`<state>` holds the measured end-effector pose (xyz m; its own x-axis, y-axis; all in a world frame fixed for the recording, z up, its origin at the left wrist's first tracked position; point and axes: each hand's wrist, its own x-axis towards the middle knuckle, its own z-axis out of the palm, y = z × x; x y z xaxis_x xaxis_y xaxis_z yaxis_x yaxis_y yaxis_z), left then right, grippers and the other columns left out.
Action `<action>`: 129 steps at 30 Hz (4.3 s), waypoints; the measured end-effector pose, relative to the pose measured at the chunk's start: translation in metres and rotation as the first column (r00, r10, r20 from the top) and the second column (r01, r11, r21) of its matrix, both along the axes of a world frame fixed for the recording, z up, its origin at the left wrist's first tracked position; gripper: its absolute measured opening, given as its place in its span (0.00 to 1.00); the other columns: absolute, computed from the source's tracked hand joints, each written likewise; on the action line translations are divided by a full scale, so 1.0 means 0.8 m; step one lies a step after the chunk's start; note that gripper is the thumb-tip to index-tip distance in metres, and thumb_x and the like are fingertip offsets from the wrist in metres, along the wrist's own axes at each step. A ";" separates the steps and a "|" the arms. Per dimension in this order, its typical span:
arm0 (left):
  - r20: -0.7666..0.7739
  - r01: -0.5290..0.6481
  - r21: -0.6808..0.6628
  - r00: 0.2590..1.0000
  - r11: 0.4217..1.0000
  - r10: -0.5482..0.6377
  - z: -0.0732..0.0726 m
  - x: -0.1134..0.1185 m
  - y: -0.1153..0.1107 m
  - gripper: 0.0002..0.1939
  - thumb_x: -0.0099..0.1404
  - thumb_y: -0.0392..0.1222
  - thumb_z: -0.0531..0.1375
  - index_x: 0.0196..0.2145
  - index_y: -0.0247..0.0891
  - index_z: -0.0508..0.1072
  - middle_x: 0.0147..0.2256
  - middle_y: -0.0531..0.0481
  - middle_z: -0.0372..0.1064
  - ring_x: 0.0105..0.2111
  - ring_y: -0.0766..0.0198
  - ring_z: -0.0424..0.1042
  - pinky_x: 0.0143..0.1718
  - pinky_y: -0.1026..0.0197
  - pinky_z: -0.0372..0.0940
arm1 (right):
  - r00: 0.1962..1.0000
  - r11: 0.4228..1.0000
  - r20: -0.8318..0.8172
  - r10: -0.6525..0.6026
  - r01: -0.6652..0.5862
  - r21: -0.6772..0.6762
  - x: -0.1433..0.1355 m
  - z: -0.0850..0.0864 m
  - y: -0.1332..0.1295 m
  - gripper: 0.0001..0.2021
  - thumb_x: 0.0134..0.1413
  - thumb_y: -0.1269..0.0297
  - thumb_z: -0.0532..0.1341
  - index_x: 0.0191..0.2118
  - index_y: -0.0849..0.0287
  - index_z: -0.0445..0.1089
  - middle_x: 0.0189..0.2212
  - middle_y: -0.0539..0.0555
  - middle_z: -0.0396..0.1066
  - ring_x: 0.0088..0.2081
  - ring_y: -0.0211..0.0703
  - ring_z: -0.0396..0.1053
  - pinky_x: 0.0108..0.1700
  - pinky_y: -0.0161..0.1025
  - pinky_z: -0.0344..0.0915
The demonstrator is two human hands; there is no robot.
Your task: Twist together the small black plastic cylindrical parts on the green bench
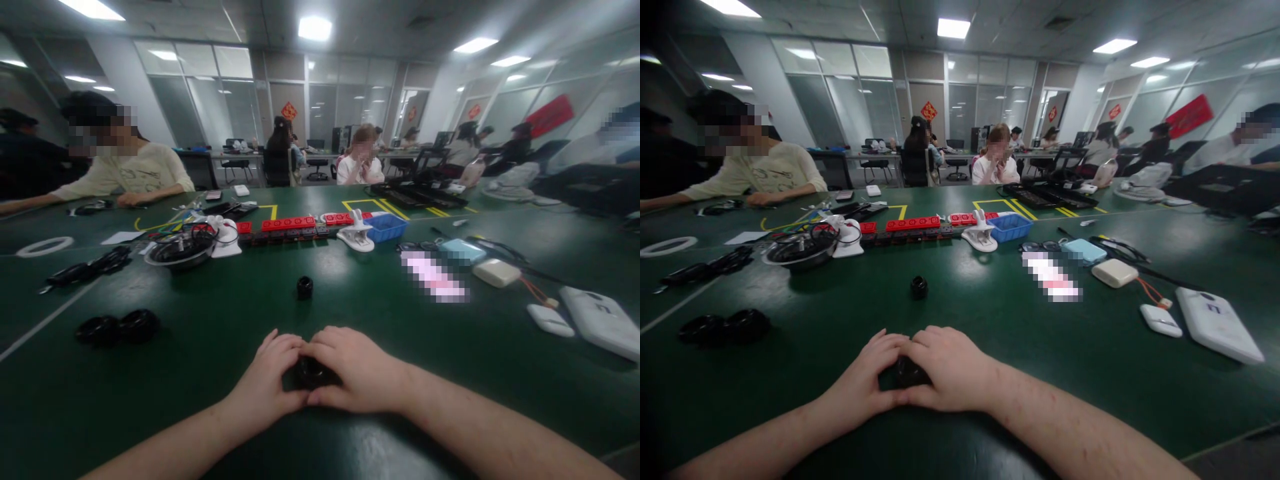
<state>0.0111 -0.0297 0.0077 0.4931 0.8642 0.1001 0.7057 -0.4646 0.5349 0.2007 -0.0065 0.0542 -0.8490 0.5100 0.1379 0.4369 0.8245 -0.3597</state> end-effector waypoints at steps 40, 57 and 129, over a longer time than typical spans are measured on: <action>0.008 -0.114 0.049 0.994 0.992 0.113 0.000 0.000 0.023 0.19 0.50 0.47 0.63 0.42 0.43 0.69 0.45 0.49 0.65 0.47 0.52 0.62 0.54 0.39 0.47 | 0.971 1.000 0.236 0.025 -0.024 -0.007 -0.019 0.042 0.037 0.16 0.45 0.67 0.62 0.42 0.65 0.66 0.37 0.58 0.66 0.37 0.45 0.66 0.39 0.39 0.63; 0.026 0.051 0.007 0.998 0.999 -0.051 0.004 -0.003 0.018 0.18 0.52 0.46 0.62 0.42 0.41 0.69 0.44 0.48 0.65 0.46 0.55 0.62 0.51 0.48 0.55 | 0.966 0.998 0.254 0.055 -0.051 -0.024 -0.009 0.042 0.023 0.19 0.47 0.64 0.62 0.45 0.65 0.64 0.37 0.56 0.66 0.35 0.43 0.66 0.34 0.37 0.62; -0.006 0.037 -0.003 0.999 0.999 -0.037 0.007 0.000 0.017 0.16 0.51 0.45 0.63 0.39 0.43 0.71 0.45 0.49 0.65 0.46 0.53 0.62 0.49 0.50 0.58 | 0.975 1.000 0.222 -0.023 0.019 0.021 -0.008 0.040 0.013 0.18 0.48 0.56 0.53 0.43 0.62 0.62 0.30 0.55 0.71 0.26 0.45 0.68 0.23 0.35 0.58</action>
